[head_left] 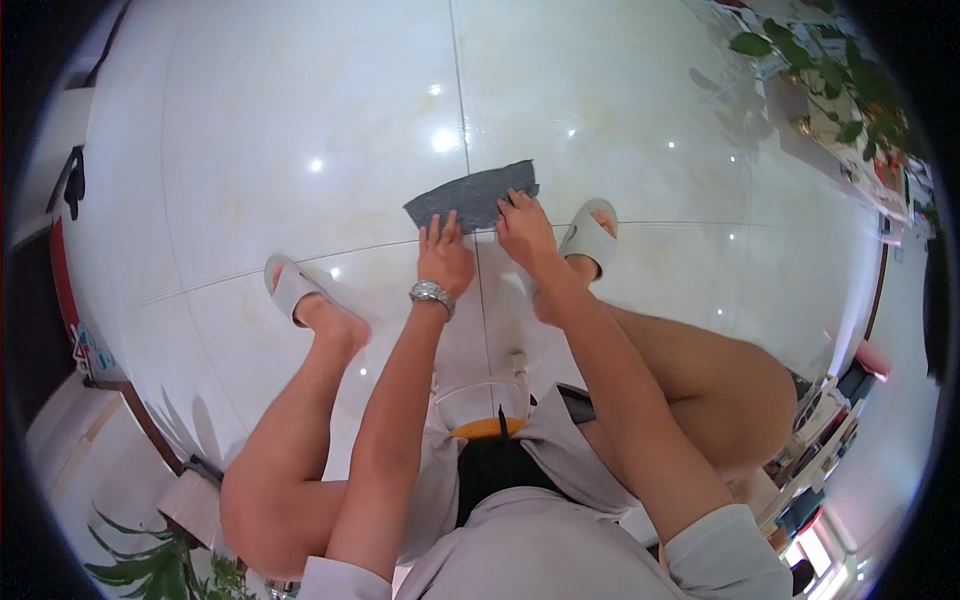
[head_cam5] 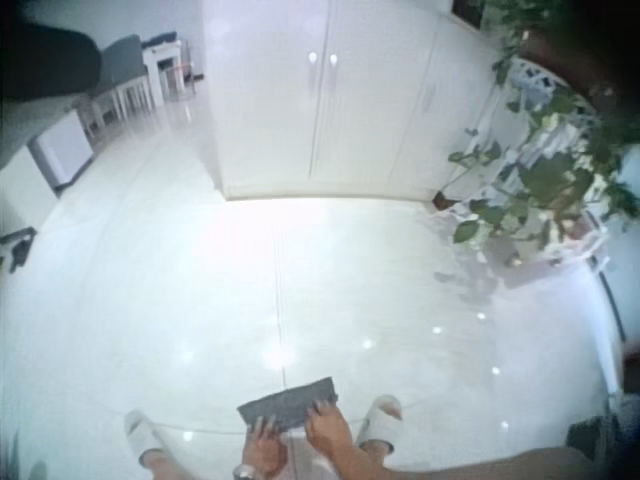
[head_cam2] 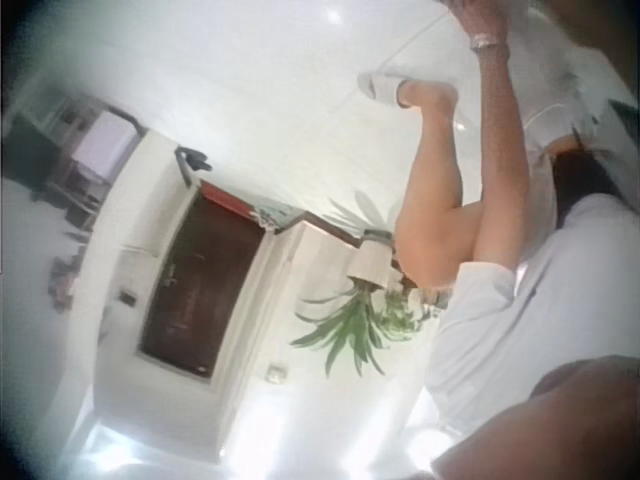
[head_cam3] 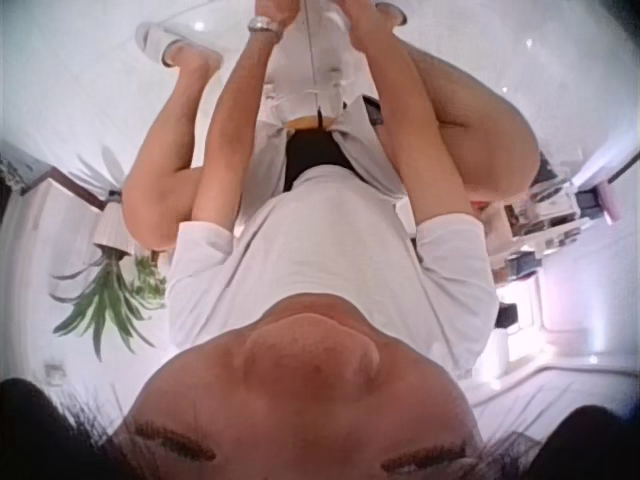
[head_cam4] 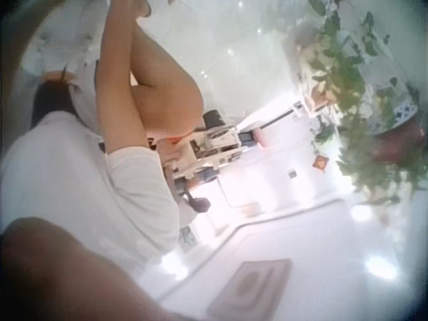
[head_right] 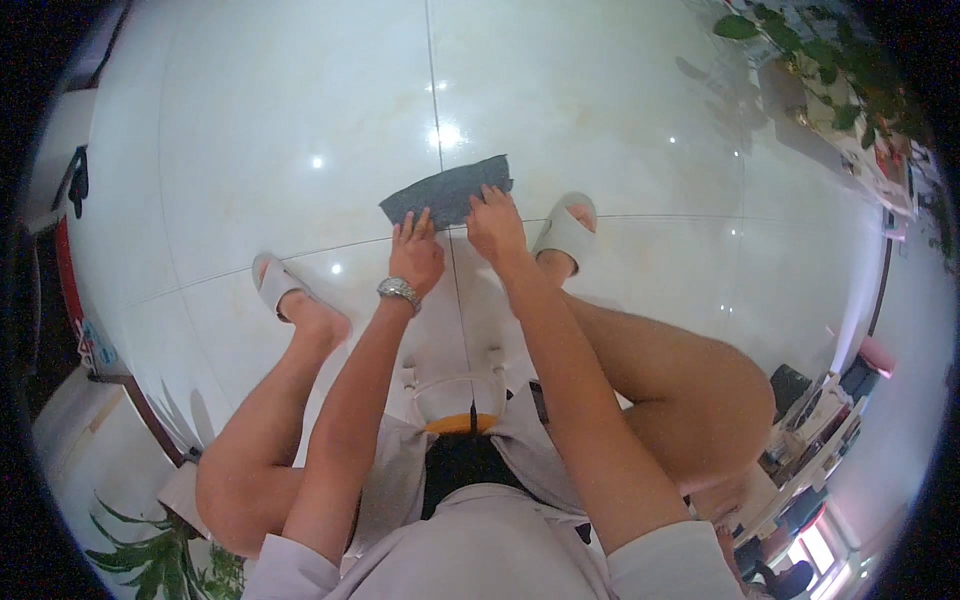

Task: The person washes a dark cloth in a red basin at a sink, wrings it out, and then continues cleaning the cloth while sitting on the floor using water from the basin.

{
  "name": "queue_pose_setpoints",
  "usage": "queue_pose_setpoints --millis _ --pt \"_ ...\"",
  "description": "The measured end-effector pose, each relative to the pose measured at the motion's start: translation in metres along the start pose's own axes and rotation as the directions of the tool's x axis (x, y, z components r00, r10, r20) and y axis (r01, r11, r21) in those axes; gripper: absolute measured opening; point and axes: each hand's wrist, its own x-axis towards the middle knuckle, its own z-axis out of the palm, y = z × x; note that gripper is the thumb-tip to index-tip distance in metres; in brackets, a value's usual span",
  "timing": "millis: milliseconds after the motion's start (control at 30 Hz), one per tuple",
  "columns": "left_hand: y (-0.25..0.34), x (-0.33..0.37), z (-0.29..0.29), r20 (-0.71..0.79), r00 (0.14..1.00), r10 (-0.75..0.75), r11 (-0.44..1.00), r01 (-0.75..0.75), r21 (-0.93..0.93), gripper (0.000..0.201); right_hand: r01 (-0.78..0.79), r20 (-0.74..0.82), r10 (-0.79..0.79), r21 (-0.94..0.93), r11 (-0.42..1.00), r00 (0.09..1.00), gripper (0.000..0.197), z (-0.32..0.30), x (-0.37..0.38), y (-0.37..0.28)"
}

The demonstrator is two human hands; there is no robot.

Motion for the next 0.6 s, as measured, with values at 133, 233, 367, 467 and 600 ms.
queue_pose_setpoints --millis 133,233,367,467,600 --pt "0.002 0.002 -0.012 0.009 1.000 0.009 0.999 -0.009 0.035 0.044 -0.156 0.167 0.134 0.126 0.980 0.977 0.036 -0.024 -0.007 0.010" --pt "0.008 0.001 -0.018 0.034 0.998 -0.048 0.998 0.047 0.039 0.046 -0.114 0.213 0.090 0.100 0.988 0.973 0.040 -0.029 -0.011 -0.003" --pt "0.025 -0.004 -0.015 -0.118 0.992 -0.052 0.992 0.066 0.111 0.056 -0.078 0.192 0.054 0.119 0.990 0.980 0.049 -0.019 -0.023 -0.012" --pt "0.033 -0.001 -0.015 -0.120 0.988 -0.098 0.993 0.105 0.049 0.066 -0.021 0.094 -0.004 0.260 0.965 0.996 0.052 -0.011 -0.027 -0.014" --pt "0.015 -0.002 0.002 -0.083 0.992 -0.094 0.995 0.096 0.028 0.066 0.022 0.040 -0.027 0.119 0.993 0.999 0.054 0.004 -0.030 -0.025"
